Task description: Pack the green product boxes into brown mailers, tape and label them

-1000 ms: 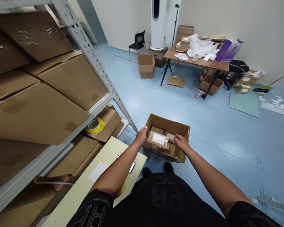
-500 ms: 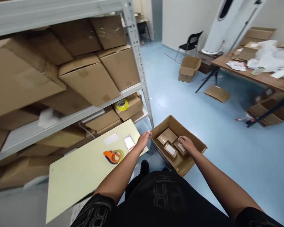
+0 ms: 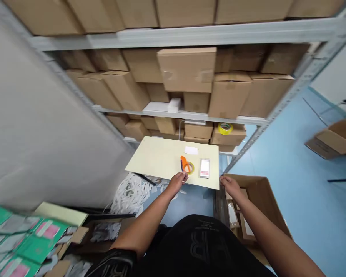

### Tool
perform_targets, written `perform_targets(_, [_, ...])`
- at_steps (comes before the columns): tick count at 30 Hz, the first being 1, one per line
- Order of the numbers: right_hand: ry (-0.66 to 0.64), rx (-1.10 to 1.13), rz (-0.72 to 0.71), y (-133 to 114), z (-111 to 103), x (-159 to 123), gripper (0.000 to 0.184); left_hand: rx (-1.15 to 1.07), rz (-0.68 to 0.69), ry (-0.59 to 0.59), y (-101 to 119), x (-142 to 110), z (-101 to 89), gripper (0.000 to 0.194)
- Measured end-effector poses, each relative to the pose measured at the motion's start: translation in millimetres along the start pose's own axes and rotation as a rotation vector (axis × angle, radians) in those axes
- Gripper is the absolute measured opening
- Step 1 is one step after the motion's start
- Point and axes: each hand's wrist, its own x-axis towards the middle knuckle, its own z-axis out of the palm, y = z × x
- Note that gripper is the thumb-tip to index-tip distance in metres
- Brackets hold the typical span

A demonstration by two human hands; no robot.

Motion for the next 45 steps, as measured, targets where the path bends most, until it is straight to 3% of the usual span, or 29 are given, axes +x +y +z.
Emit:
perform_targets(5, [-0.158,-0.017,-0.01,-50,94,-3,0.038,-0.054,-0.019,0.125,-26,-43,-88.5,0.059])
perform_targets(14, [-0.271,0.021,-0.092,-120,265,-47,0.038,-0.105,-0.001,0.262,-70,-109,-255.5,0.055])
perform_targets(18, [-0.341,0.0,-0.127,-147,327,-54,0.04,-0.15,0.02,0.353,-85,-131,-316.6,0.051])
perform_targets(21, [-0.439,-0.055,-0.163,-166,372,-54,0.04,-0.199,0.002,0.446,-96,-148,-351.5,0.049])
perform_targets(31, [-0.838,-0.243,-0.271,-219,538,-23,0.041,-0.339,-0.108,0.835,-138,-191,-423.6,0.043])
perform_targets(37, [-1.133,-0.371,-0.364,-245,633,-4,0.04,-0.376,-0.172,1.136,-148,-213,-442.3,0.043])
perform_targets(41, [-1.288,-0.458,-0.409,-255,683,-13,0.039,-0.365,-0.212,1.304,-149,-232,-444.0,0.042])
perform_targets(45, [-1.426,-0.458,-0.455,-265,726,-45,0.038,-0.316,-0.211,1.463,-149,-266,-456.8,0.04])
